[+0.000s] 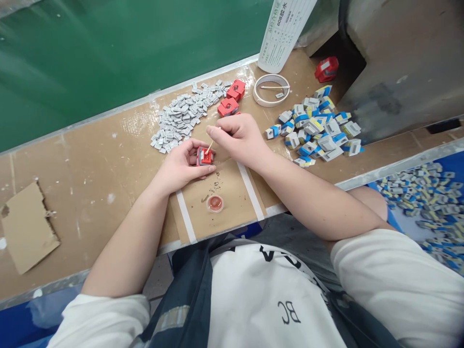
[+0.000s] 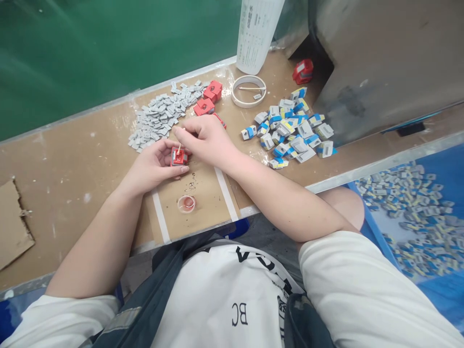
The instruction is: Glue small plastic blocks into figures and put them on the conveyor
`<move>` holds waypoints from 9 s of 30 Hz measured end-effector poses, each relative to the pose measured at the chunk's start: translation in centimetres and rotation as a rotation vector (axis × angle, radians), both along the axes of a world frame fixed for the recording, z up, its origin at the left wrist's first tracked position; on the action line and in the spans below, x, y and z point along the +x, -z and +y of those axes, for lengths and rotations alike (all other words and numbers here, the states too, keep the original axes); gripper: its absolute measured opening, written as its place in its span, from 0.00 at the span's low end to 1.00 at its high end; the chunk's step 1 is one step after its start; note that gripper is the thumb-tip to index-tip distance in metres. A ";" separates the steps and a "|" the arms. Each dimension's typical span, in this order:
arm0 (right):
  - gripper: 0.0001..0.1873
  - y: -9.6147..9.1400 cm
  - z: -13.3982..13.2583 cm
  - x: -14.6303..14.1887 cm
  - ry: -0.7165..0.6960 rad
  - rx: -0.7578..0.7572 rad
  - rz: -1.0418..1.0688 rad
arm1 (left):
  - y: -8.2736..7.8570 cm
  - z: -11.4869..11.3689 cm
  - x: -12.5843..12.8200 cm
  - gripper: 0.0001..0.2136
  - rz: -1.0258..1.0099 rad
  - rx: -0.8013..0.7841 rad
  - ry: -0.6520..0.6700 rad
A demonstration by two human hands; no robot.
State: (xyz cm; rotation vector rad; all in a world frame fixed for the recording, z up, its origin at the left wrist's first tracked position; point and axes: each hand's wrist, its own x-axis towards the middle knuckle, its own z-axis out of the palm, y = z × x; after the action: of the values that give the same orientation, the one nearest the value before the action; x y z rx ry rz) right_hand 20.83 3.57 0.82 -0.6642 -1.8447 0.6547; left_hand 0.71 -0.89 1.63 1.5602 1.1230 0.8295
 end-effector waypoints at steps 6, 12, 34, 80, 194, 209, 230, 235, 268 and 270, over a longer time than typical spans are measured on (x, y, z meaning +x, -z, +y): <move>0.26 0.0 0.1 0.2 0.020 -0.006 -0.030 | -0.2 0.0 0.1 0.31 -0.018 0.008 -0.001; 0.25 0.0 0.1 0.1 0.047 -0.013 -0.034 | -0.2 0.0 0.1 0.31 -0.025 0.001 0.002; 0.40 -0.3 -1.7 0.4 -0.137 0.191 -0.192 | 0.1 0.4 0.2 0.38 -0.232 0.102 -0.090; 0.29 -4.5 -7.8 2.7 0.160 -0.019 -0.280 | 1.5 -1.3 0.8 0.32 -0.007 0.672 -0.178; 0.27 -1.5 -0.1 0.0 -0.119 0.982 -0.265 | -2.3 -2.7 -2.0 0.35 0.723 1.559 -0.107; 0.38 -1.4 -1.0 -0.5 -0.181 1.001 -0.243 | -1.4 -3.2 -0.6 0.33 0.467 1.450 -0.042; 0.36 -2.1 -1.8 -0.2 -0.221 1.007 -0.313 | -2.3 -3.9 -1.0 0.29 0.478 1.478 0.004; 0.32 -2.3 -2.1 -0.1 -0.221 1.025 -0.326 | -2.5 -4.2 -1.1 0.29 0.512 1.494 0.012; 0.29 -2.4 -2.3 0.2 -0.221 1.058 -0.333 | -2.4 -4.2 -1.2 0.28 0.493 1.473 0.077; 0.30 -2.4 -2.2 0.2 -0.221 1.057 -0.336 | -2.4 -4.2 -1.2 0.28 0.490 1.475 0.068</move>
State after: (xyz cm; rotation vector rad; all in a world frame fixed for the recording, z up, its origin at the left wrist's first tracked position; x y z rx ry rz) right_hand 20.99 1.33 3.22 0.1508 -2.2413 -0.3630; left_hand -0.46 -5.12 4.08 3.1077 0.6808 1.3923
